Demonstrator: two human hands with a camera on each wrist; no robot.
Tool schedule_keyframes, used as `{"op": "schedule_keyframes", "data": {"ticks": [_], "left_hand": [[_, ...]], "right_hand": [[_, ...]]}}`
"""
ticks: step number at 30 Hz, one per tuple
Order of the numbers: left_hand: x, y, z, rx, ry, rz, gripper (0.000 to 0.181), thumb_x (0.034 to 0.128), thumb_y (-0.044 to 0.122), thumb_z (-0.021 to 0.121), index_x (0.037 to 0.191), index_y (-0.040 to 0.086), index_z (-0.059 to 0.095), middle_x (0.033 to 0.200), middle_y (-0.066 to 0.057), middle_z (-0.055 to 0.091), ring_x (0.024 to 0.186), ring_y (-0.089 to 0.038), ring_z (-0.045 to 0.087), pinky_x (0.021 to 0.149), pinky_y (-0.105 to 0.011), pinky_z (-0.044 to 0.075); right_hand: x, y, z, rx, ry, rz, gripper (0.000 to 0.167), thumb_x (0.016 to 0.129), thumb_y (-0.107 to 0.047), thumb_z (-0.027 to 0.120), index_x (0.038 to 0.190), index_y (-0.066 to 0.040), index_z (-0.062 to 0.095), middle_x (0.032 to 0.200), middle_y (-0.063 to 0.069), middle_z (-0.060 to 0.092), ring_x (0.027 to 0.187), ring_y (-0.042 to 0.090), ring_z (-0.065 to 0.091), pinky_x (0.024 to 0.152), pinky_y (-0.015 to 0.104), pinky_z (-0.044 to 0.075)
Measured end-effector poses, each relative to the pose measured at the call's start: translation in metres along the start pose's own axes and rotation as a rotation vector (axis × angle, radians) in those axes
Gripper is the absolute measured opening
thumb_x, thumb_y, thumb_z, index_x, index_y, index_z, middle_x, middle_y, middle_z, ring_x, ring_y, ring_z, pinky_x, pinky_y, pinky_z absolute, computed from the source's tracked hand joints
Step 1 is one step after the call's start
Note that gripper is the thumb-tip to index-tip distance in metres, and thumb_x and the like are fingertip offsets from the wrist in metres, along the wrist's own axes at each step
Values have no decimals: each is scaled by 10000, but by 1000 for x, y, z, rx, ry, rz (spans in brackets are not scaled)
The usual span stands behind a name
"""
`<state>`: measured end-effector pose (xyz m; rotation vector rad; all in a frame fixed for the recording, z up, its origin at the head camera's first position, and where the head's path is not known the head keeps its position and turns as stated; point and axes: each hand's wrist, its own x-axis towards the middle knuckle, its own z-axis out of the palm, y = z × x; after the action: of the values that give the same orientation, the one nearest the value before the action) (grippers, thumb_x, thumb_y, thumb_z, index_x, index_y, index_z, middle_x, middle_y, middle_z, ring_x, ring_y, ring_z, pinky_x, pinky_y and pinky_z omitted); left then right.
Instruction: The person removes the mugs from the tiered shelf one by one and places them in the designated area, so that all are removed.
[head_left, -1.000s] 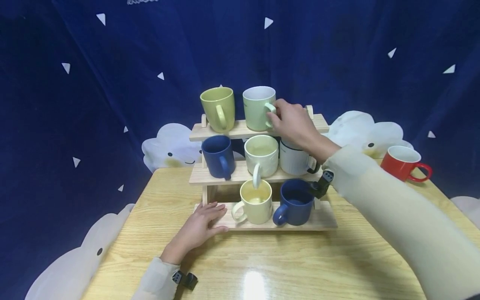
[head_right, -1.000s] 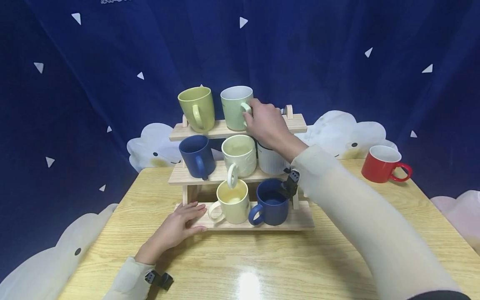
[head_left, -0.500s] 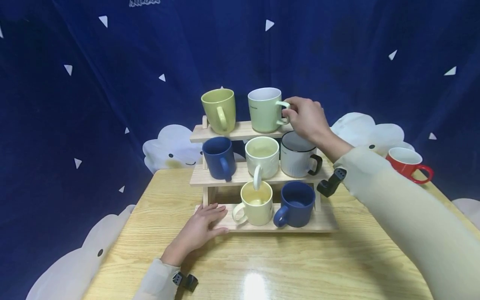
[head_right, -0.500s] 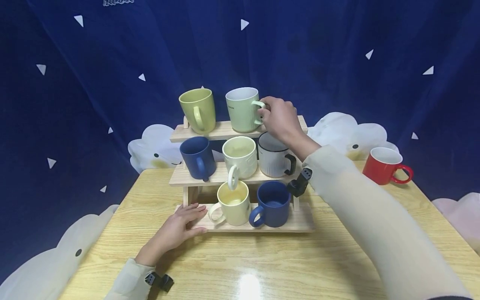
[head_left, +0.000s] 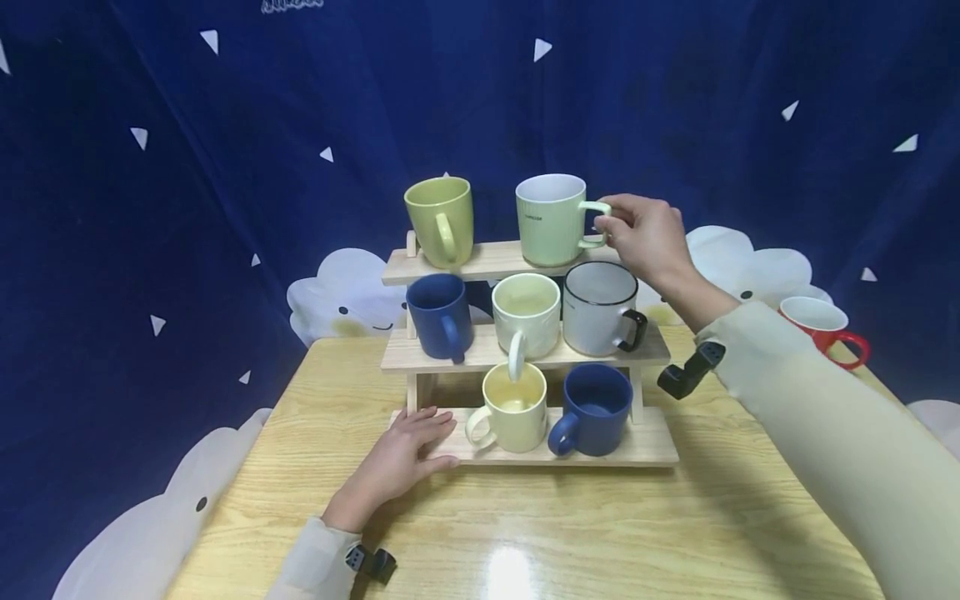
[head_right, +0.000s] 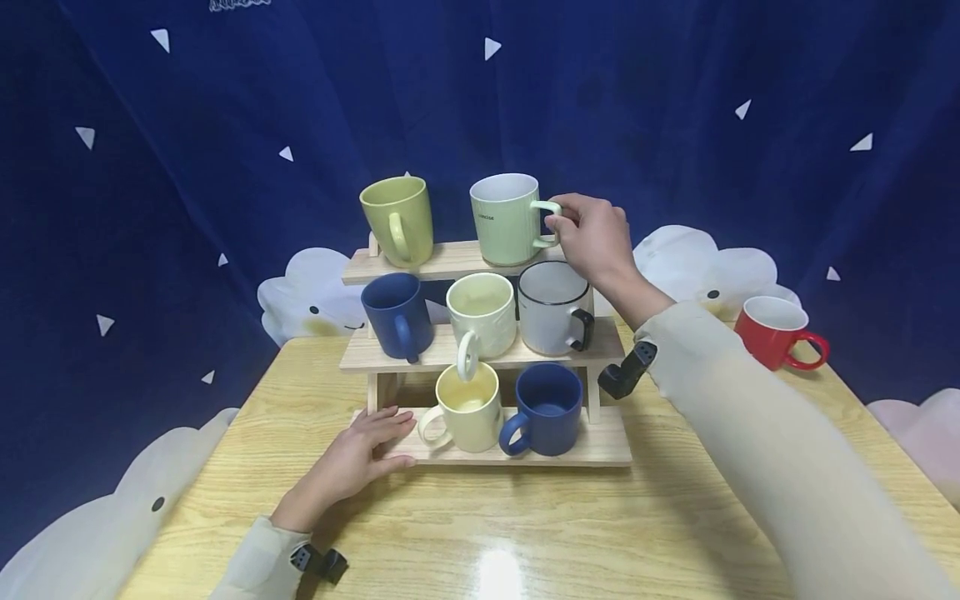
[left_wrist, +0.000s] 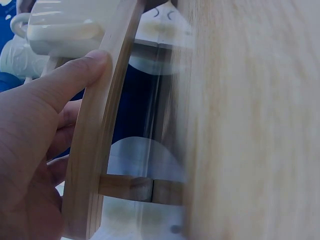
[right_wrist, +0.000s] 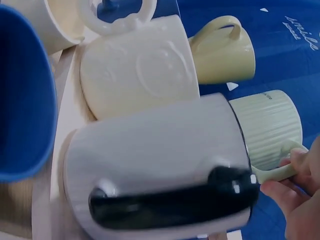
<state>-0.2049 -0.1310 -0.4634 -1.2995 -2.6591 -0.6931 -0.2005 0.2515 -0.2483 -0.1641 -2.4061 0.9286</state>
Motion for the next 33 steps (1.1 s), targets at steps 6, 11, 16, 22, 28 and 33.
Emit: {"op": "schedule_keyframes", "data": {"ticks": [6,11,16,22,28,33], "left_hand": [[0,0,0,1,7,7,650,851,561,664,1318,110,628,1374,-29,576,1327,-352,452,1125,-615,212],[0,0,0,7,8,13,637,847,531,688,1320,109,626,1374,-30,575,1327,-345,454,1131,-608,198],[0,1,-1,10,-2,9,631,848,512,698,1327,108,618,1376,-38,573,1326,-358,452,1122,-620,214],[0,1,-1,2,-8,-4,631,849,507,701,1327,103,619,1373,-44,577,1327,-362,450,1122,-620,217],[0,1,0,-4,-8,-4,637,851,524,689,1330,109,618,1377,-33,573,1334,-353,444,1123,-621,215],[0,1,-1,-5,-4,-5,634,849,511,699,1328,105,619,1376,-35,574,1331,-359,446,1120,-624,217]], "right_hand": [[-1,11,-13,40,47,14,306,992,-242,600,1253,-100,669,1046,107,720,858,170,694,742,220,538],[-3,17,-26,42,83,26,308,988,-255,607,1255,-115,670,1072,106,719,842,99,679,751,203,546],[-6,23,-39,42,92,74,325,995,-274,591,1283,-136,653,1090,90,707,888,122,681,815,252,557],[-10,34,-53,106,132,96,305,976,-225,627,1255,-112,670,1041,26,711,828,35,649,800,187,550],[-16,49,-67,161,161,124,297,966,-196,638,1253,-130,673,994,-49,684,857,32,638,829,178,530],[-22,61,-83,169,176,163,307,972,-209,627,1275,-173,661,1027,-53,670,887,52,630,908,232,503]]}}
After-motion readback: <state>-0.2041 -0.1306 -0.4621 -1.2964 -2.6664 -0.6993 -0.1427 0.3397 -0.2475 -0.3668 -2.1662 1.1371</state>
